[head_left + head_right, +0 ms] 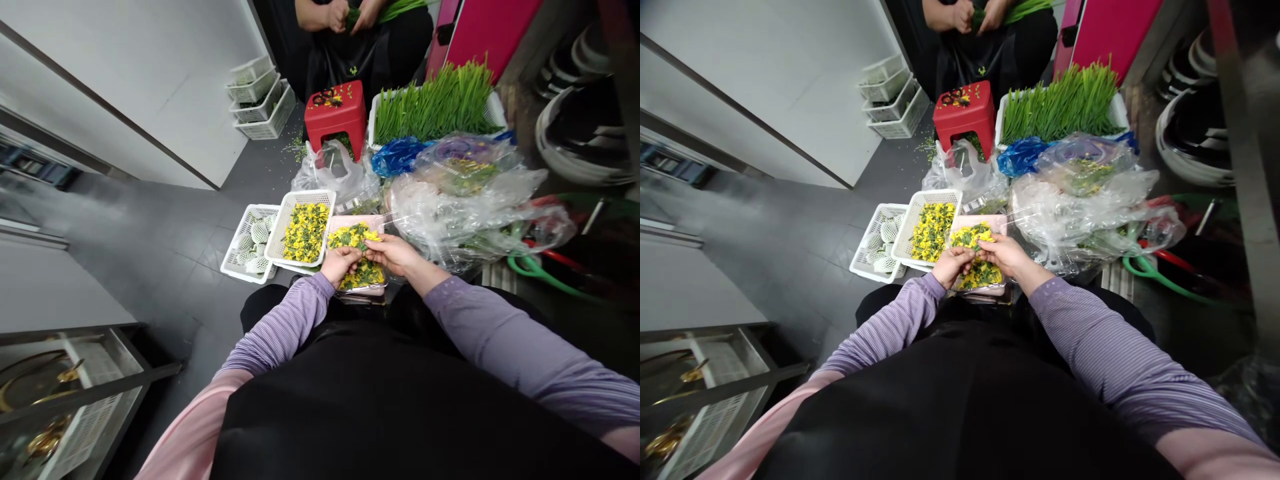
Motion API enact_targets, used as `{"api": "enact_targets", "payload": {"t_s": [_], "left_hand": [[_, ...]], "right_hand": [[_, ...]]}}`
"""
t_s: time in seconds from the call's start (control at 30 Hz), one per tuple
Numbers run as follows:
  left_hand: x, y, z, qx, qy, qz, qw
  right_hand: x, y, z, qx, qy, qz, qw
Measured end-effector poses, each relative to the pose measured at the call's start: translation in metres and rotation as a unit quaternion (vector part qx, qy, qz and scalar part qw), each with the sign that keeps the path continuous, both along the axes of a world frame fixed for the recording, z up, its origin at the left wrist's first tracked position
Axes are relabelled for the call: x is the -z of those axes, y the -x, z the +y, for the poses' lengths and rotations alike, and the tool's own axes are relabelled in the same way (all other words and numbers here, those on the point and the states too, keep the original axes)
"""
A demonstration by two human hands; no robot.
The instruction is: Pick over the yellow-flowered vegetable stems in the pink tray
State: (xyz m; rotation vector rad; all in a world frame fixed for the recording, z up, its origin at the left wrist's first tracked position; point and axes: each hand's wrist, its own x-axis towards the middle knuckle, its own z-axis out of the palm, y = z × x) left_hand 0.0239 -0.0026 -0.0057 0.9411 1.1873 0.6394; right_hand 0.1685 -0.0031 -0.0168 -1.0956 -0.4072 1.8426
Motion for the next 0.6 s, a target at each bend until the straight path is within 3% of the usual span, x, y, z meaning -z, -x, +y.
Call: {"api": "enact_targets", "payload": {"t_s": [0.13,0.23,0.27,0.33,0.4,0.43,0.5,0.6], "left_hand": [[-0.001,-0.001,0.005,0.04,-0.02,0.003,0.999],[0.0,0.002,0.008,0.109,-0.079,0.166,0.977],[0.001,0.003,0.008,0.135,-0.125,0.251,0.95],[0.009,0.003,0.005,0.174,-0.231,0.412,0.864],[0.021,-0.003,0.0,0.204,-0.289,0.513,0.782],[0.028,-0.009,-0.003,0.223,-0.285,0.542,0.759],[0.042,-0.023,-0.006,0.261,-0.242,0.575,0.737],[0.054,-0.038,-0.003,0.266,-0.195,0.595,0.733]], "right_hand": [[-0.006,-0.001,-0.002,-0.034,0.01,0.027,0.999],[-0.011,-0.008,0.004,0.019,0.022,0.06,0.998],[-0.012,-0.012,0.007,0.06,0.028,0.067,0.996],[-0.015,-0.021,0.013,0.139,0.036,0.072,0.987],[-0.018,-0.028,0.016,0.167,0.034,0.058,0.984],[-0.019,-0.03,0.016,0.16,0.024,0.043,0.986],[-0.02,-0.03,0.013,0.133,0.0,-0.004,0.991],[-0.02,-0.028,0.008,0.109,-0.035,-0.072,0.991]]}}
